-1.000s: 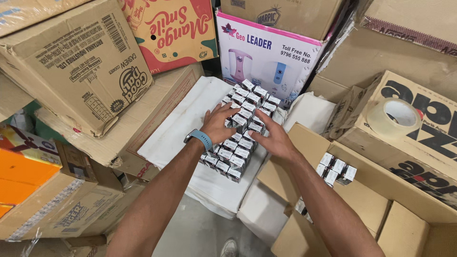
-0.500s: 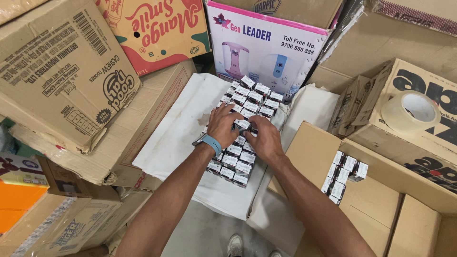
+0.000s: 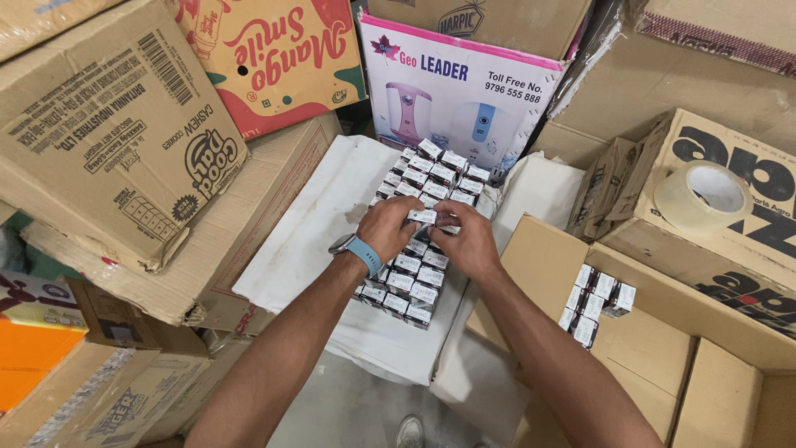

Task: The person opens a cardboard box and systematically places small rectangular packages into it. They arrange the packages in neat rows, filling the box from one side to the other.

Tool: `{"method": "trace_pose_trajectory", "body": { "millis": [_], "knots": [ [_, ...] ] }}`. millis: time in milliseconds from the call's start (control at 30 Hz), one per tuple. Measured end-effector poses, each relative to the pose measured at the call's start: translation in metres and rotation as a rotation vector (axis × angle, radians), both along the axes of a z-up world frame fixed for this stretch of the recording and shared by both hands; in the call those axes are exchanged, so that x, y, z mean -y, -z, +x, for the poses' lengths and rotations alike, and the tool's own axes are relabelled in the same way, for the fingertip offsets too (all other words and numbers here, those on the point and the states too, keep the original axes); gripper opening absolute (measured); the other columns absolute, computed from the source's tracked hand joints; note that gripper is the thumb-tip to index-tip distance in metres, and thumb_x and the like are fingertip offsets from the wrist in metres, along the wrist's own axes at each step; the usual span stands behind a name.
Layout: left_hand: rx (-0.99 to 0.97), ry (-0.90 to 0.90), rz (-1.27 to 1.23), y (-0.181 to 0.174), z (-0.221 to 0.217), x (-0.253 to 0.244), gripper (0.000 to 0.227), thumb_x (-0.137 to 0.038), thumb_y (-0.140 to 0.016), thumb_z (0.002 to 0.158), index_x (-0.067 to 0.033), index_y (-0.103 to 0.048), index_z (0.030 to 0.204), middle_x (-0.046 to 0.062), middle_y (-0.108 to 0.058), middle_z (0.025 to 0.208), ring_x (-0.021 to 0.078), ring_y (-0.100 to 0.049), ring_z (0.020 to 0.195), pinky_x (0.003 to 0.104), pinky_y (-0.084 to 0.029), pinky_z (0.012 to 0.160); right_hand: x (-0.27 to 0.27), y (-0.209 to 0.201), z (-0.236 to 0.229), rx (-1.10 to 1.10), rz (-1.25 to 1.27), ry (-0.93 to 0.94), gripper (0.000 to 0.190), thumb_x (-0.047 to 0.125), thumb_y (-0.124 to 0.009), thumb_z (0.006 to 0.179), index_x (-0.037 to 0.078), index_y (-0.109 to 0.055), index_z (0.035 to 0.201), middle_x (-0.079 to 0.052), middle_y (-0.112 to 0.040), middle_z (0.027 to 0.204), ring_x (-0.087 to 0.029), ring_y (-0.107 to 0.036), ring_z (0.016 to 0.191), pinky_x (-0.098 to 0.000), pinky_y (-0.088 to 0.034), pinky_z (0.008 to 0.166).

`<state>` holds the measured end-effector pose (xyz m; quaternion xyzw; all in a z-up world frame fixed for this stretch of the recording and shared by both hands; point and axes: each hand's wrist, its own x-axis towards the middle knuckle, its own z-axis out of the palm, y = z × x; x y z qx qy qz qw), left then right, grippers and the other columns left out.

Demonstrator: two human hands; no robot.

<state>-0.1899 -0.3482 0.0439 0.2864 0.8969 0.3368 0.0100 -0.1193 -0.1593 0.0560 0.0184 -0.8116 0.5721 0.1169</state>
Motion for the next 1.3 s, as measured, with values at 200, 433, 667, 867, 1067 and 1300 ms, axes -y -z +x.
{"method": "trace_pose_trajectory", "body": {
  "millis": [200,433,667,867,1067,1300],
  "knots": [
    [0.017,-0.013,0.129,-0.06,0.026,-0.01,0.029,-0.019,-0.081,0.083,-0.0162,-0.075,0.111,0.004,-0.076,0.101,0.0253,-0.073,0.096,0.043,-0.061,0.083,-0.019,-0.023,0.013,0.044,-0.121,-0.003,0.043,0.0,-0.079,0.081,0.014,-0.075,0.121,-0.007,-0.077,0.109,-0.016,-0.075,0.1,-0.0307,-0.06,0.09],
    [0.009,0.043,0.276,-0.102,0.06,-0.051,0.03,-0.02,-0.083,0.076,-0.0124,-0.075,0.104,0.011,-0.073,0.093,0.0319,-0.075,0.088,0.043,-0.061,0.079,-0.054,-0.047,0.041,0.072,-0.27,0.036,0.037,-0.005,-0.07,0.087,0.008,-0.075,0.122,-0.015,-0.076,0.11,-0.019,-0.072,0.103,-0.0315,-0.065,0.081],
    [-0.003,0.124,0.354,-0.115,0.096,-0.115,0.034,-0.02,-0.085,0.073,-0.0079,-0.074,0.103,0.013,-0.069,0.089,0.0323,-0.074,0.084,0.04,-0.062,0.076,-0.106,-0.071,0.088,0.078,-0.232,0.124,0.035,-0.003,-0.07,0.088,0.01,-0.076,0.12,-0.011,-0.077,0.112,-0.013,-0.07,0.102,-0.0281,-0.065,0.08],
    [0.006,0.168,0.338,-0.107,0.128,-0.172,0.036,-0.024,-0.087,0.072,-0.0088,-0.074,0.102,0.013,-0.068,0.087,0.0333,-0.073,0.083,0.042,-0.061,0.077,-0.156,-0.071,0.13,0.023,-0.284,0.215,0.031,-0.005,-0.068,0.09,0.007,-0.076,0.117,-0.016,-0.076,0.109,-0.016,-0.069,0.097,-0.0298,-0.066,0.079],
    [0.015,0.186,0.29,-0.088,0.152,-0.228,0.036,-0.03,-0.086,0.071,-0.0136,-0.073,0.1,0.008,-0.068,0.086,0.0288,-0.074,0.083,0.042,-0.061,0.078,-0.203,-0.061,0.17,0.041,-0.302,0.275,0.03,-0.005,-0.069,0.09,0.005,-0.076,0.117,-0.018,-0.075,0.109,-0.018,-0.07,0.095,-0.0329,-0.067,0.08],
    [0.022,0.203,0.248,-0.051,0.174,-0.281,0.036,-0.032,-0.086,0.071,-0.015,-0.072,0.099,0.005,-0.067,0.085,0.0286,-0.073,0.084,0.043,-0.061,0.076,-0.251,-0.035,0.197,0.079,-0.249,0.316,0.029,-0.005,-0.071,0.089,0.004,-0.076,0.115,-0.02,-0.076,0.107,-0.021,-0.072,0.093,-0.0343,-0.067,0.075]
  ]
}}
